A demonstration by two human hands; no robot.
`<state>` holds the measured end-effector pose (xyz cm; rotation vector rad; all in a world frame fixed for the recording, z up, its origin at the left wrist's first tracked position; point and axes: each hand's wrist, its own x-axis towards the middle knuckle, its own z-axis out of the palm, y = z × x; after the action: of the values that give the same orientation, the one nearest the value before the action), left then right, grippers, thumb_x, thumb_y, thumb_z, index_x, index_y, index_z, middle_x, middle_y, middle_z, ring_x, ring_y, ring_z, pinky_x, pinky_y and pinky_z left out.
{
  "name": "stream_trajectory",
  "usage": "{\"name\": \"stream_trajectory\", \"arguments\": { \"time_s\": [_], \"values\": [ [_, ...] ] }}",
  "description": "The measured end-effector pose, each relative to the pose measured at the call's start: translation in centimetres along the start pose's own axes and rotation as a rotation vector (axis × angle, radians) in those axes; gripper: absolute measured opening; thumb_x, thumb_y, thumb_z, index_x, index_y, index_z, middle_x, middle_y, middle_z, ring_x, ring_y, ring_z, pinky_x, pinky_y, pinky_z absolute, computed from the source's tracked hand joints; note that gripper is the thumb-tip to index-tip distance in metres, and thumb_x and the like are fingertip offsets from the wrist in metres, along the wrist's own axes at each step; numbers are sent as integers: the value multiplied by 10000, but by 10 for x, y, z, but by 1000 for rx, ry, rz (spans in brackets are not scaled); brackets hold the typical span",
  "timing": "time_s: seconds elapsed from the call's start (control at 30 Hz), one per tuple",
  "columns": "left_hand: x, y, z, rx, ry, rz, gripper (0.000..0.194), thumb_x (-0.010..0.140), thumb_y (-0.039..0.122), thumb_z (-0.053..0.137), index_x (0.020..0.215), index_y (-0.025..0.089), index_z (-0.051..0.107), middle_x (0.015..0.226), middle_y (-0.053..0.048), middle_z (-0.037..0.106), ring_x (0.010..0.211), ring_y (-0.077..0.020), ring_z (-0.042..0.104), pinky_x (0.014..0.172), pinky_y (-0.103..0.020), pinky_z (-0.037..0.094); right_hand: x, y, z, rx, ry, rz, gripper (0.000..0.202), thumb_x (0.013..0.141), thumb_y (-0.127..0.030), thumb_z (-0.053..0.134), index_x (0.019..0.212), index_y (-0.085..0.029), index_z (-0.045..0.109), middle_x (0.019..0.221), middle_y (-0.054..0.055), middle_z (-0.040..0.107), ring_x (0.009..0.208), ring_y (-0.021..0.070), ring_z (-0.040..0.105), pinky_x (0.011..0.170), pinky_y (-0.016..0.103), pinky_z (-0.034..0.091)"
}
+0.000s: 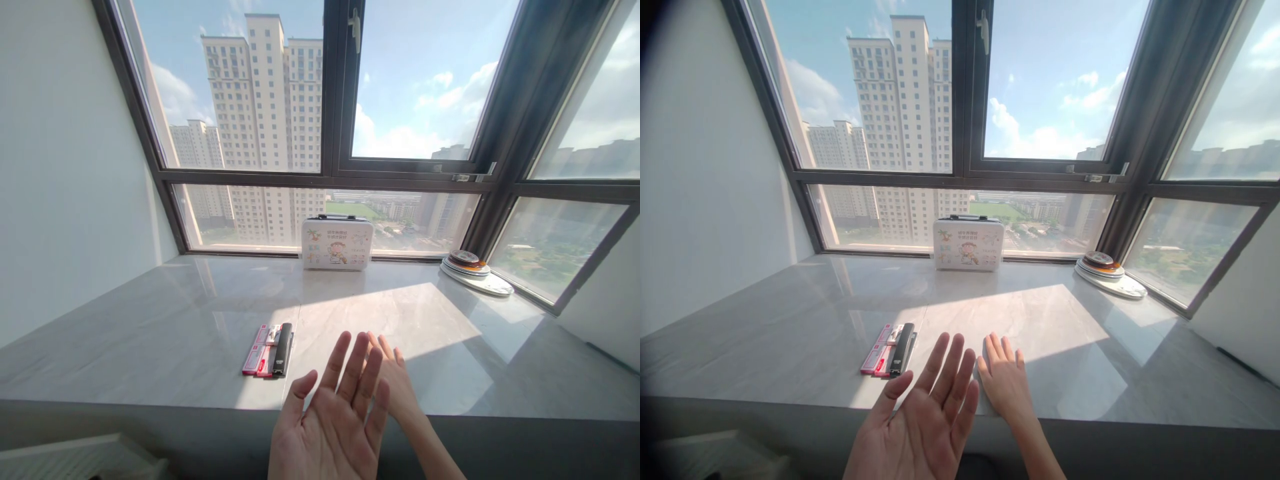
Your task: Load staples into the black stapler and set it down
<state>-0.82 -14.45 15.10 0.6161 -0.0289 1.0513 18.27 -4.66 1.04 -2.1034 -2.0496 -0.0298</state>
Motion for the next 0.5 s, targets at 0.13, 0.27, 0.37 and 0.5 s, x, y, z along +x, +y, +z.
{"name": "stream_trajectory", "arguments": {
  "time_s": [0.13,0.27,0.37,0.5],
  "values": [
    [13,-16,-55,693,163,11,506,1024,485,368,1320,182,645,1240,-129,710,1249,-322,604,1088,-502,446,5,3,13,-9,19,-9,602,1013,-404,310,1600,-271,320,1684,13,240,1556,300,179,1226,538,155],
    [19,-34,-129,1724,304,52,404,1007,354,424,1309,214,653,1360,-103,651,1288,-292,567,1124,-484,426,7,6,17,38,57,0,601,999,-401,359,1586,-271,350,1659,20,315,1534,309,235,1221,544,153],
    [16,-42,-162,2186,284,123,479,1014,355,452,1466,218,529,1563,-81,469,1467,-299,380,1225,-527,294,10,4,12,173,107,29,547,978,-366,415,1510,-255,473,1588,69,447,1459,317,363,1206,524,195],
    [1,-52,-179,2443,244,224,535,1031,379,448,1532,192,436,1601,-83,403,1476,-292,375,1186,-504,372,29,-28,0,466,35,4,388,955,-361,488,1241,-179,676,1291,165,652,1269,335,536,1077,450,378]
  ]
}}
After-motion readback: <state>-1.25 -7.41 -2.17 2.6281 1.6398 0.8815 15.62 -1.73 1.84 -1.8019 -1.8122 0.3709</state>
